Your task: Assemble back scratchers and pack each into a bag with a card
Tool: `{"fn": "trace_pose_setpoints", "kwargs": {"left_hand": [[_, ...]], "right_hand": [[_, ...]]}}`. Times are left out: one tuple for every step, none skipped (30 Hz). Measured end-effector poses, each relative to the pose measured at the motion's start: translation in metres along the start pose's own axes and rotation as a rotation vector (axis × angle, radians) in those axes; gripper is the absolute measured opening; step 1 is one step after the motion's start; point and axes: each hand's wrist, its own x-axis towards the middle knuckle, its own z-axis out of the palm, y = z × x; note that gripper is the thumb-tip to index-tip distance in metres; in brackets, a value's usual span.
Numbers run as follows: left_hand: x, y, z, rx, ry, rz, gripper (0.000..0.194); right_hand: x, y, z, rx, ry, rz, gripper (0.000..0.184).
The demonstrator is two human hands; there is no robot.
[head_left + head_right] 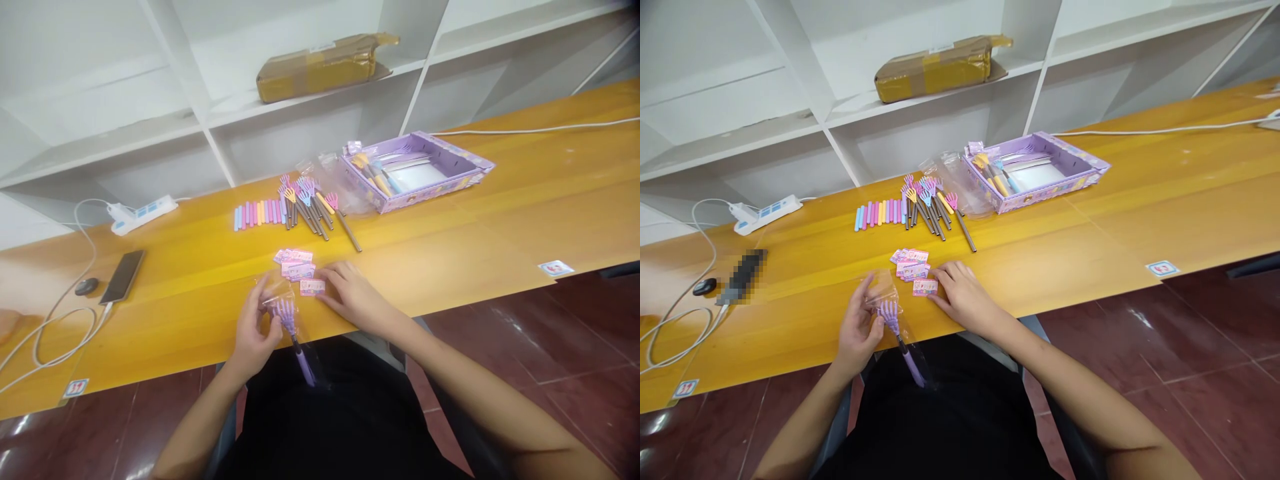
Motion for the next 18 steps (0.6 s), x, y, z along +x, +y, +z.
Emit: {"fn": "trace_pose_setpoints", "kwargs": {"left_hand": [[0.000, 0.000, 0.000, -0.026, -0.006, -0.003, 0.073], [-0.001, 0.000, 0.000, -0.051, -0.012, -0.004, 0.076], [-0.001, 0.001, 0.000, -0.073, -0.017, 0.000, 0.079], [0.000, 0.001, 0.000, -0.088, -0.021, 0.007, 0.080], [0.000, 0.002, 0.000, -0.097, -0.025, 0.013, 0.081], [0.000, 0.003, 0.000, -0.101, -0.030, 0.019, 0.081], [0.000, 0.004, 0.000, -0.104, -0.034, 0.022, 0.080], [0.001, 0.005, 0.000, -0.110, -0.039, 0.021, 0.080], [0.001, 0.006, 0.000, -0.118, -0.045, 0.014, 0.079], [0.001, 0.007, 0.000, -0.130, -0.051, 0.002, 0.079], [0.002, 0.009, 0.001, -0.146, -0.060, -0.013, 0.079], [0.003, 0.010, 0.001, -0.165, -0.069, -0.031, 0.079], [0.004, 0.012, 0.002, -0.185, -0.080, -0.049, 0.078], [0.005, 0.013, 0.003, -0.207, -0.090, -0.063, 0.078], [0.006, 0.014, 0.003, -0.229, -0.099, -0.072, 0.078], [0.007, 0.014, 0.004, -0.249, -0.105, -0.079, 0.078], [0.007, 0.015, 0.004, -0.262, -0.108, -0.085, 0.078], [0.008, 0.014, 0.004, -0.271, -0.108, -0.090, 0.078]], "right_hand": [[0.000, 0.001, 0.000, 0.007, -0.003, 0.000, 0.038], [0.000, 0.001, 0.001, 0.012, -0.002, -0.002, 0.037], [0.000, 0.002, 0.001, 0.016, -0.002, -0.004, 0.035], [0.000, 0.003, 0.001, 0.019, -0.001, -0.004, 0.033], [0.000, 0.003, 0.001, 0.025, 0.000, -0.004, 0.031], [0.000, 0.003, 0.001, 0.035, 0.001, -0.002, 0.029], [0.000, 0.004, 0.001, 0.051, 0.001, 0.004, 0.027], [0.000, 0.004, 0.000, 0.072, 0.001, 0.013, 0.025], [0.000, 0.003, -0.001, 0.100, 0.004, 0.026, 0.022], [0.001, 0.003, -0.001, 0.132, 0.009, 0.040, 0.019], [0.001, 0.003, -0.002, 0.167, 0.017, 0.058, 0.016], [0.002, 0.003, -0.002, 0.207, 0.026, 0.079, 0.015], [0.002, 0.003, -0.002, 0.251, 0.036, 0.104, 0.015], [0.002, 0.003, -0.003, 0.295, 0.048, 0.131, 0.017], [0.003, 0.003, -0.003, 0.334, 0.060, 0.156, 0.018], [0.003, 0.003, -0.003, 0.365, 0.072, 0.178, 0.018], [0.002, 0.003, -0.003, 0.387, 0.083, 0.196, 0.016], [0.002, 0.004, -0.003, 0.398, 0.092, 0.210, 0.014]]}}
